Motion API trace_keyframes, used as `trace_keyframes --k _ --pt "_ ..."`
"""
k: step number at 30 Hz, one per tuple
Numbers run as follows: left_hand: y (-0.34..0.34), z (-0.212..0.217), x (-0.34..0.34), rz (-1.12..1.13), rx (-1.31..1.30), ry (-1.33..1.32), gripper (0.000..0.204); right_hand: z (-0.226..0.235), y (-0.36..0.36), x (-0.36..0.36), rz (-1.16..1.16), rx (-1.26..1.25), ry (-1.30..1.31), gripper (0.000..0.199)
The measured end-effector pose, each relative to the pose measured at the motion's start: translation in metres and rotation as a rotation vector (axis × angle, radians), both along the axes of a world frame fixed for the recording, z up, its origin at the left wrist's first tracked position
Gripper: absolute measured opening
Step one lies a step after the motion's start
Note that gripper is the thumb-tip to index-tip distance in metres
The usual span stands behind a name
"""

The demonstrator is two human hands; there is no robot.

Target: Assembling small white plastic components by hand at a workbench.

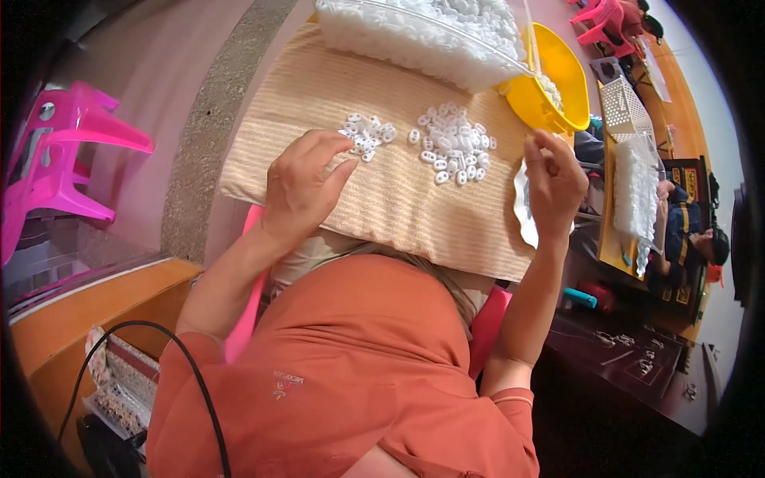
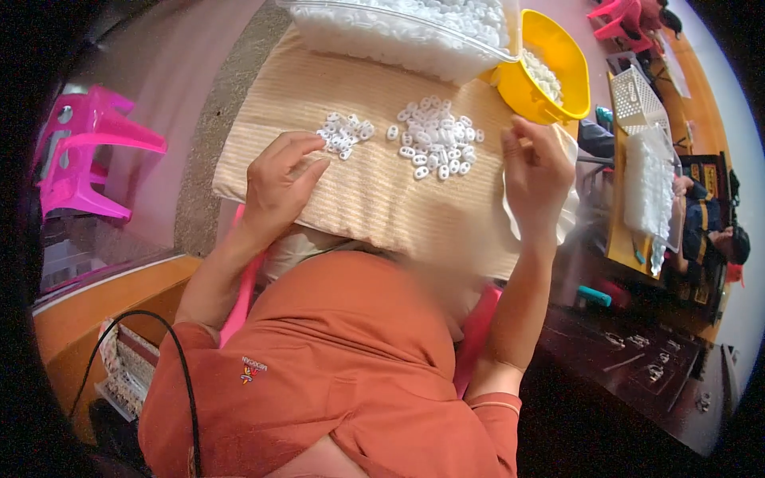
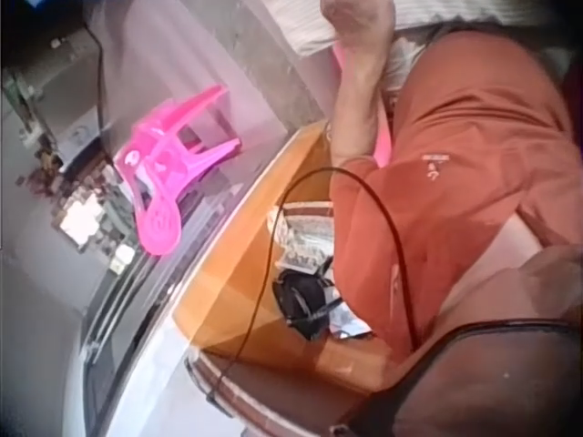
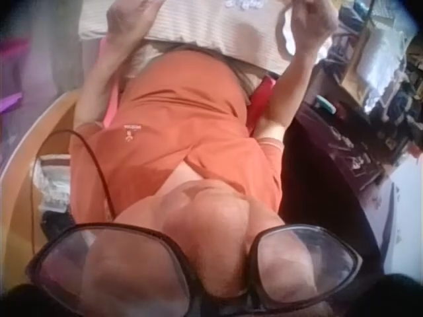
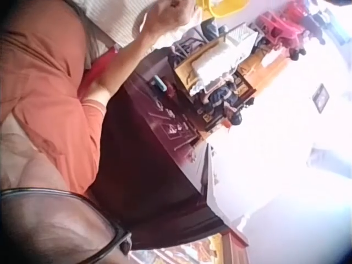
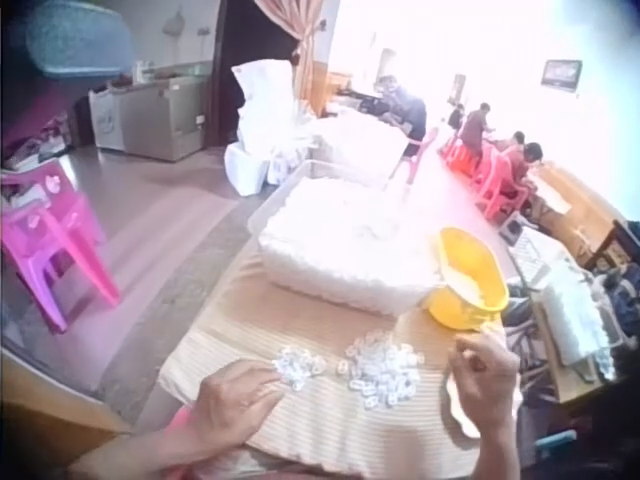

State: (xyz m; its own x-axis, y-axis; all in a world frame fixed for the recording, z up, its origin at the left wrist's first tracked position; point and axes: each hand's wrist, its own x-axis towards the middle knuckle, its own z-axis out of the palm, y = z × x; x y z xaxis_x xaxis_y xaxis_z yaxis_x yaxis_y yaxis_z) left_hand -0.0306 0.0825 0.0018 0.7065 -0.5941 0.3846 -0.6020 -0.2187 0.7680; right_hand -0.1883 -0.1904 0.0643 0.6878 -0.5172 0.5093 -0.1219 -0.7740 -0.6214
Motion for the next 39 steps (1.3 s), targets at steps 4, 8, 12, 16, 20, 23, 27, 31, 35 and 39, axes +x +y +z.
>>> trace_keyframes --k 4,8,12,16,20,23,27,31,35,39 --pt "-0.001 -0.006 0.002 -0.018 0.115 -0.181 0.019 -0.012 0.022 -0.006 0.017 0.037 0.073 0.017" --pt "-0.005 -0.009 -0.002 -0.085 0.151 -0.28 0.018 -0.02 0.03 -0.013 0.06 0.072 0.11 0.018" --pt "-0.01 -0.006 -0.009 -0.096 0.23 -0.362 0.02 -0.027 0.031 -0.018 0.097 0.082 0.099 0.018" --pt "-0.013 -0.006 -0.011 -0.085 0.291 -0.381 0.021 -0.026 0.035 -0.02 0.09 0.065 0.11 0.018" --pt "-0.015 -0.003 -0.008 -0.088 0.292 -0.392 0.02 -0.027 0.037 -0.026 0.099 0.052 0.09 0.019" --pt "-0.016 -0.002 -0.004 -0.099 0.309 -0.372 0.017 -0.028 0.037 -0.033 0.09 0.076 0.11 0.018" --pt "-0.021 -0.003 0.005 -0.128 0.3 -0.345 0.014 -0.031 0.035 -0.042 0.068 0.108 0.134 0.018" --pt "-0.023 -0.003 0.011 -0.162 0.257 -0.335 0.012 -0.032 0.036 -0.046 0.068 0.144 0.107 0.018" --pt "-0.023 -0.005 0.018 -0.184 0.284 -0.296 0.012 -0.039 0.037 -0.05 0.076 0.217 0.08 0.018" --pt "-0.023 -0.003 0.021 -0.207 0.297 -0.295 0.013 -0.042 0.037 -0.051 0.08 0.245 0.086 0.018"
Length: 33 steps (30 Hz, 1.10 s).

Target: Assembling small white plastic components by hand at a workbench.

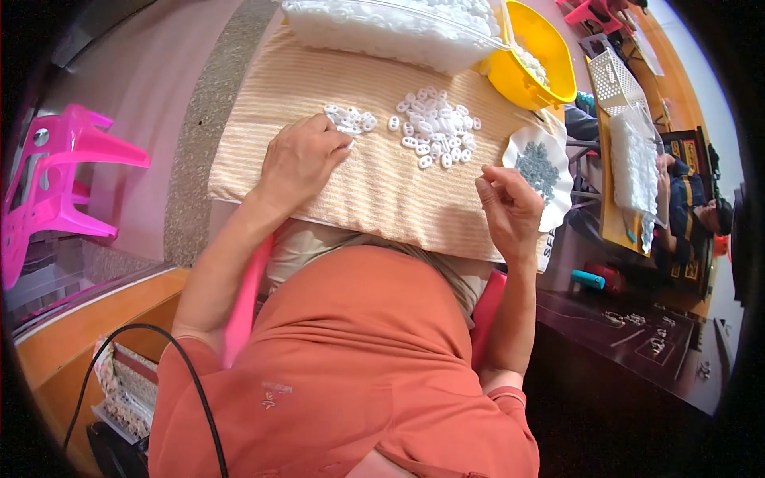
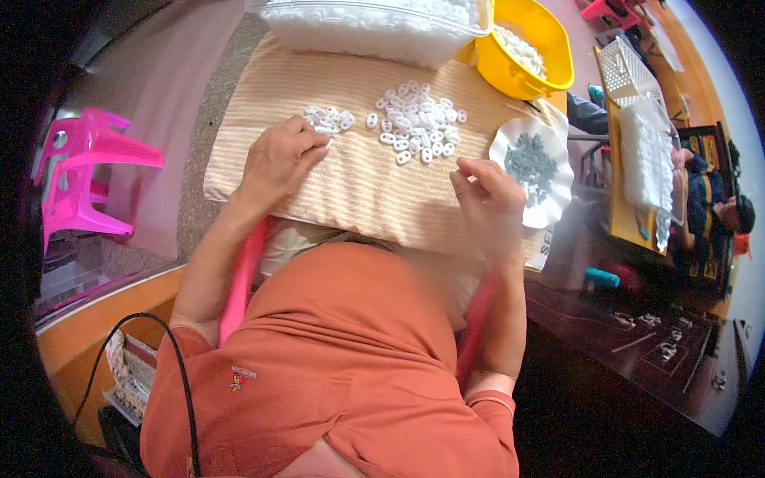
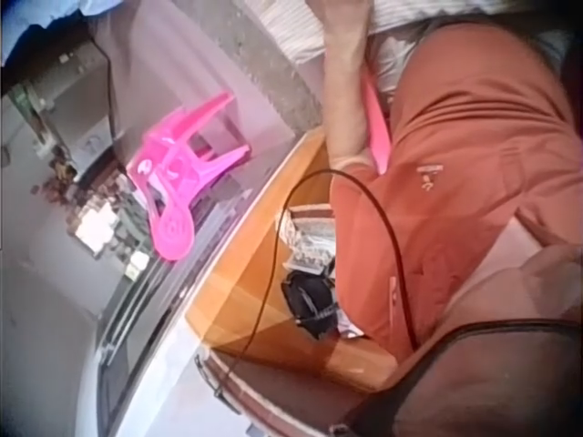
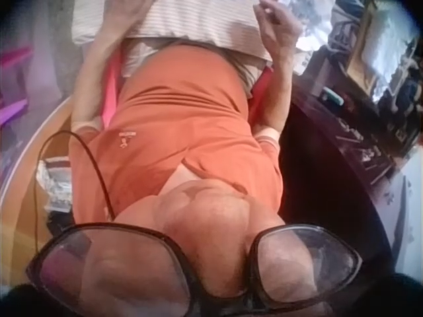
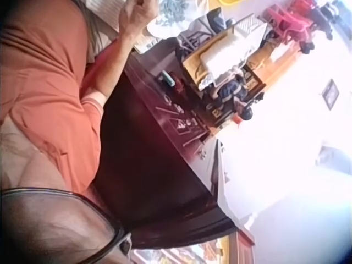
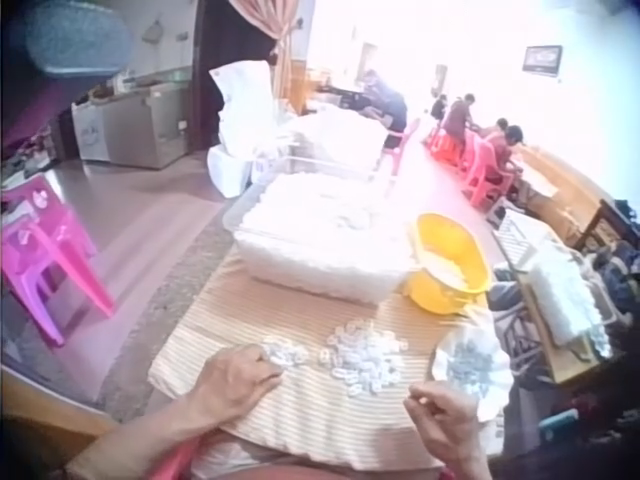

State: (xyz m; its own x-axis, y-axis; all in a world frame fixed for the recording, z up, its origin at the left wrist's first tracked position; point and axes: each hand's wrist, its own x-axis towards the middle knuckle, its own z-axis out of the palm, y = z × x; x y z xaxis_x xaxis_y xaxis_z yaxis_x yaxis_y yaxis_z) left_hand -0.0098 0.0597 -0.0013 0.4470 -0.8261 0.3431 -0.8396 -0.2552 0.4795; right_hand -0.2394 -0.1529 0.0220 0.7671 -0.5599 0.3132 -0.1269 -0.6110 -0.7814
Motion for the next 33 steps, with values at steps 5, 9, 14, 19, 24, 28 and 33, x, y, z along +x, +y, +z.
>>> trace_keyframes --k 5,9,14,19,24,28,33 --pt "-0.002 0.002 0.001 -0.009 0.023 -0.002 0.012 0.0 0.002 -0.001 0.01 -0.013 0.023 0.017" --pt "-0.005 -0.003 0.003 -0.015 0.019 -0.014 0.012 -0.005 0.003 -0.001 0.039 0.018 -0.003 0.018" --pt "-0.007 0.003 -0.002 0.009 0.008 0.013 0.011 -0.001 0.005 -0.004 0.035 -0.026 0.015 0.016" --pt "-0.009 -0.001 -0.001 -0.024 -0.228 0.079 0.009 0.002 0.007 -0.013 -0.001 -0.079 0.006 0.016" --pt "-0.006 0.001 -0.017 0.059 -0.248 0.311 0.008 -0.001 0.003 -0.031 -0.07 -0.087 0.014 0.015" --pt "-0.004 0.005 -0.025 0.07 -0.205 0.516 0.01 0.002 -0.006 -0.044 -0.169 -0.085 -0.016 0.015" --pt "-0.004 0.005 -0.031 0.056 -0.237 0.811 0.013 0.002 -0.02 -0.056 -0.256 -0.144 0.012 0.014"
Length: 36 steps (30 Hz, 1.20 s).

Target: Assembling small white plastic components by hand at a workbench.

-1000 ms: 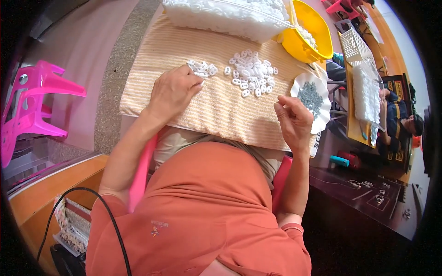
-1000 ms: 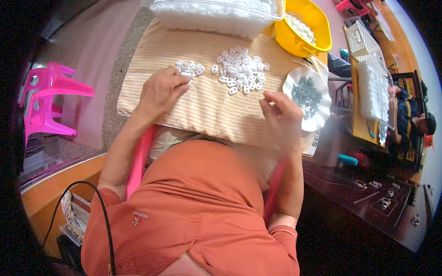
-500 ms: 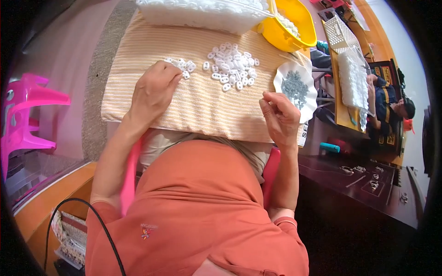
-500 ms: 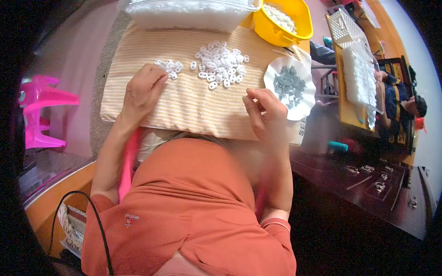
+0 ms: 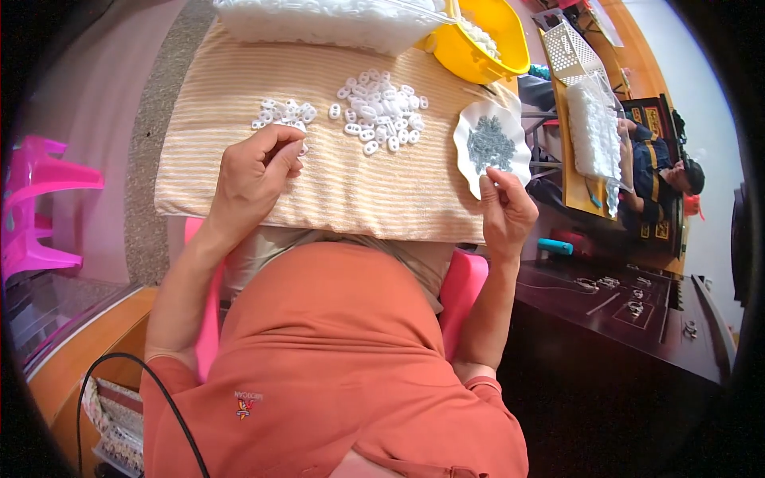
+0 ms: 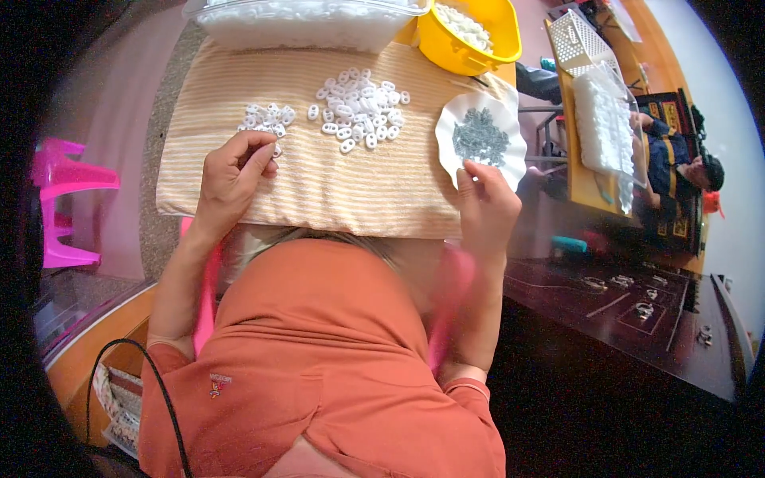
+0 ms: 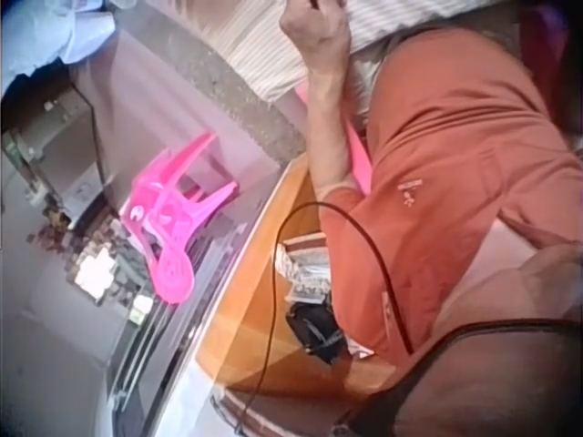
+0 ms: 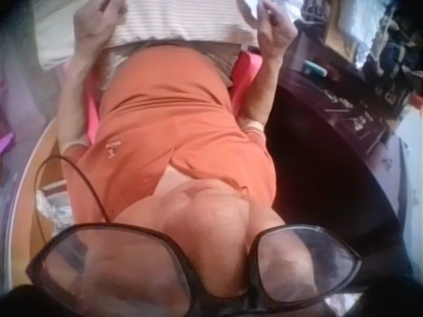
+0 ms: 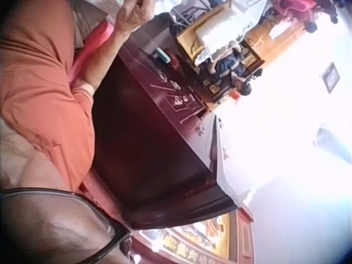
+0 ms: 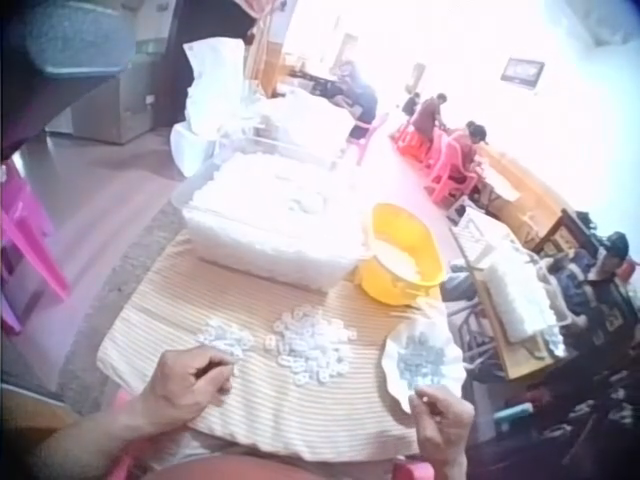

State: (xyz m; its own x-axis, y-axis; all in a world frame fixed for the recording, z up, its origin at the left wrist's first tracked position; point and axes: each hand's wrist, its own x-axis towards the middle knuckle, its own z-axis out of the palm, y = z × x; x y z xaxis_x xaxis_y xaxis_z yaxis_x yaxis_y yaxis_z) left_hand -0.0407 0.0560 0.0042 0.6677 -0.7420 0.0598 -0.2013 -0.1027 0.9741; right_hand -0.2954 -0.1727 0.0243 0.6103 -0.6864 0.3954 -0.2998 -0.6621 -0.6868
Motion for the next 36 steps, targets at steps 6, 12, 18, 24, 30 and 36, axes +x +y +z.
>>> trace_keyframes --k 6,12,18,24,30,36 --pt "-0.001 -0.007 -0.002 -0.037 -0.107 0.305 0.014 -0.001 -0.009 -0.003 -0.057 0.012 0.036 0.013" --pt "0.0 -0.003 -0.009 -0.124 -0.136 0.476 0.015 0.009 0.014 0.027 0.117 0.074 -0.021 0.015" --pt "0.001 0.003 -0.027 -0.26 -0.08 0.764 0.016 0.007 0.076 0.073 0.539 0.164 -0.048 0.022" --pt "0.0 0.003 -0.031 -0.307 -0.11 0.914 0.015 -0.005 0.083 0.085 0.601 0.082 -0.095 0.024" --pt "0.0 -0.004 -0.033 -0.305 -0.126 0.987 0.015 -0.018 0.089 0.081 0.584 0.083 -0.142 0.02" --pt "0.0 -0.004 -0.035 -0.323 -0.114 0.996 0.014 -0.019 0.093 0.081 0.563 0.123 -0.214 0.019"
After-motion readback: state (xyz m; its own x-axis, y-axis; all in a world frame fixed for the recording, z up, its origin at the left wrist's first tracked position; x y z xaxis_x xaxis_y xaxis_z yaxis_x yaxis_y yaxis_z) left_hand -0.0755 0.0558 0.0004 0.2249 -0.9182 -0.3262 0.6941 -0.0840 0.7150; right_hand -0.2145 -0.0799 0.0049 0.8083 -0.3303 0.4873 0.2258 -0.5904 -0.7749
